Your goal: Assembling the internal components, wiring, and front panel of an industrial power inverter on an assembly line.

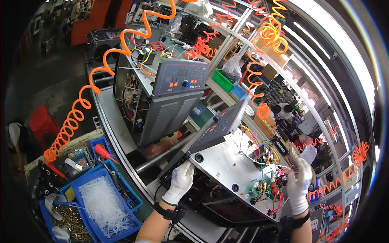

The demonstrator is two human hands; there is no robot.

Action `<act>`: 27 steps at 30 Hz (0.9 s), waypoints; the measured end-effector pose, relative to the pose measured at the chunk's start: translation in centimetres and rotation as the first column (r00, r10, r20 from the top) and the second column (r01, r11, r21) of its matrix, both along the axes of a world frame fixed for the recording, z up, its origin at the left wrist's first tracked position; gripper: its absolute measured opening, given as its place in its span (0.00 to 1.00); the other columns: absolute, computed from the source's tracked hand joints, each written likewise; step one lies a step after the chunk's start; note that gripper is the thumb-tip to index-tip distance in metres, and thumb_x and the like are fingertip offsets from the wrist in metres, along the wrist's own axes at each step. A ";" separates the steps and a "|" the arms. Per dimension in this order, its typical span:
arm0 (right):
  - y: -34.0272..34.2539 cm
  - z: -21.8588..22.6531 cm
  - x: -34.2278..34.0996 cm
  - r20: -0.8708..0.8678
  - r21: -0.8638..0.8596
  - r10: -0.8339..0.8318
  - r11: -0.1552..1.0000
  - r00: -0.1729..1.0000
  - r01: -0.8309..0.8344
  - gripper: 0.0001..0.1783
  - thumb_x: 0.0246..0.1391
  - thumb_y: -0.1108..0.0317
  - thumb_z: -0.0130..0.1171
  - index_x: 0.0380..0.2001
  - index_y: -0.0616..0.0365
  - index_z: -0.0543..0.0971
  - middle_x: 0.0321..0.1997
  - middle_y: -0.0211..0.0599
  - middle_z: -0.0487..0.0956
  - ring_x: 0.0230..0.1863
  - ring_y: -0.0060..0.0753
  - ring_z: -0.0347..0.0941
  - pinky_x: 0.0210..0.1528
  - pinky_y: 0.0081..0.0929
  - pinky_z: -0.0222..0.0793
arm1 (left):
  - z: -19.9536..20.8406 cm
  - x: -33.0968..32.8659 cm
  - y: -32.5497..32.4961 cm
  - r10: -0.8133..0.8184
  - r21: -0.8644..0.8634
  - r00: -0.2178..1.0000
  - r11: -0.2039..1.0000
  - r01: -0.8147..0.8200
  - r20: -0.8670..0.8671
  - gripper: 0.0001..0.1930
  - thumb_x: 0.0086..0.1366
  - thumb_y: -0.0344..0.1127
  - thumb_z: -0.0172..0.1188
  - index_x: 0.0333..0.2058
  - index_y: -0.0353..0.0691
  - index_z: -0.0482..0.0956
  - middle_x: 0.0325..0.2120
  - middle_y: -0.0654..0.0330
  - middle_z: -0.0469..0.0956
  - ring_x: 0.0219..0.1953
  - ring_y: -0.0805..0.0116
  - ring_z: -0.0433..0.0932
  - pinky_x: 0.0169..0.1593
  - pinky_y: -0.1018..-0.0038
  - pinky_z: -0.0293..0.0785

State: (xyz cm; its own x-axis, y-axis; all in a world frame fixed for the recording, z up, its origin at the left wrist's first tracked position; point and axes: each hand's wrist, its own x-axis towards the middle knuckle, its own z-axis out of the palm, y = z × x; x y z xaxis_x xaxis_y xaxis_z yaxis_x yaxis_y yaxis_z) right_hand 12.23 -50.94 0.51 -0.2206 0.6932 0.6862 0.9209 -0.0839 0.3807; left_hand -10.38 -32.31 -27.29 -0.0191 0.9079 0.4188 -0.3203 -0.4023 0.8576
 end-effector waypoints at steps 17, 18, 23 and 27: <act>15.0 -11.0 -12.5 -0.792 -0.375 0.077 0.721 0.605 -0.583 0.13 0.52 0.75 0.56 0.43 0.62 0.77 0.39 0.40 0.79 0.44 0.34 0.75 0.48 0.28 0.69 | 3.0 -2.4 -1.4 -0.417 -0.282 0.838 0.806 0.520 0.352 0.11 0.71 0.35 0.47 0.43 0.36 0.75 0.24 0.68 0.71 0.22 0.82 0.64 0.25 0.82 0.61; 14.8 -11.1 -12.7 -0.812 -0.336 0.082 0.744 0.578 -0.577 0.13 0.52 0.75 0.56 0.42 0.61 0.78 0.38 0.39 0.79 0.43 0.34 0.75 0.48 0.28 0.70 | 2.3 -2.4 -1.1 -0.452 -0.182 0.785 0.806 0.563 0.423 0.19 0.66 0.50 0.54 0.43 0.40 0.76 0.25 0.68 0.73 0.22 0.80 0.68 0.26 0.83 0.63; 14.6 -11.2 -12.8 -0.870 -0.268 0.081 0.751 0.487 -0.603 0.11 0.50 0.76 0.56 0.39 0.60 0.79 0.38 0.39 0.79 0.42 0.35 0.76 0.47 0.29 0.70 | 1.0 -1.9 0.0 -0.570 0.017 0.637 0.752 0.659 0.519 0.19 0.64 0.52 0.57 0.38 0.40 0.77 0.26 0.65 0.75 0.22 0.77 0.69 0.26 0.81 0.64; 14.6 -10.8 -13.1 -0.875 -0.268 0.076 0.746 0.477 -0.609 0.11 0.51 0.76 0.56 0.39 0.61 0.79 0.39 0.37 0.79 0.42 0.31 0.75 0.47 0.28 0.69 | 0.9 -2.2 1.2 -0.671 0.150 0.434 0.628 0.764 0.601 0.21 0.61 0.52 0.60 0.38 0.36 0.77 0.22 0.63 0.74 0.22 0.75 0.71 0.27 0.80 0.66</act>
State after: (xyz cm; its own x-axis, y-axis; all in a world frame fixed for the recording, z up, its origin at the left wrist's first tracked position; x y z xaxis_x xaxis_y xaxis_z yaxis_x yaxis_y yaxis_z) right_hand -0.86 -36.37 -10.34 -0.0930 0.9544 0.2838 0.7317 0.2588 -0.6305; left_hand -12.55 -31.07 -26.40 0.4853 0.7477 0.4531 -0.8559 0.3005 0.4209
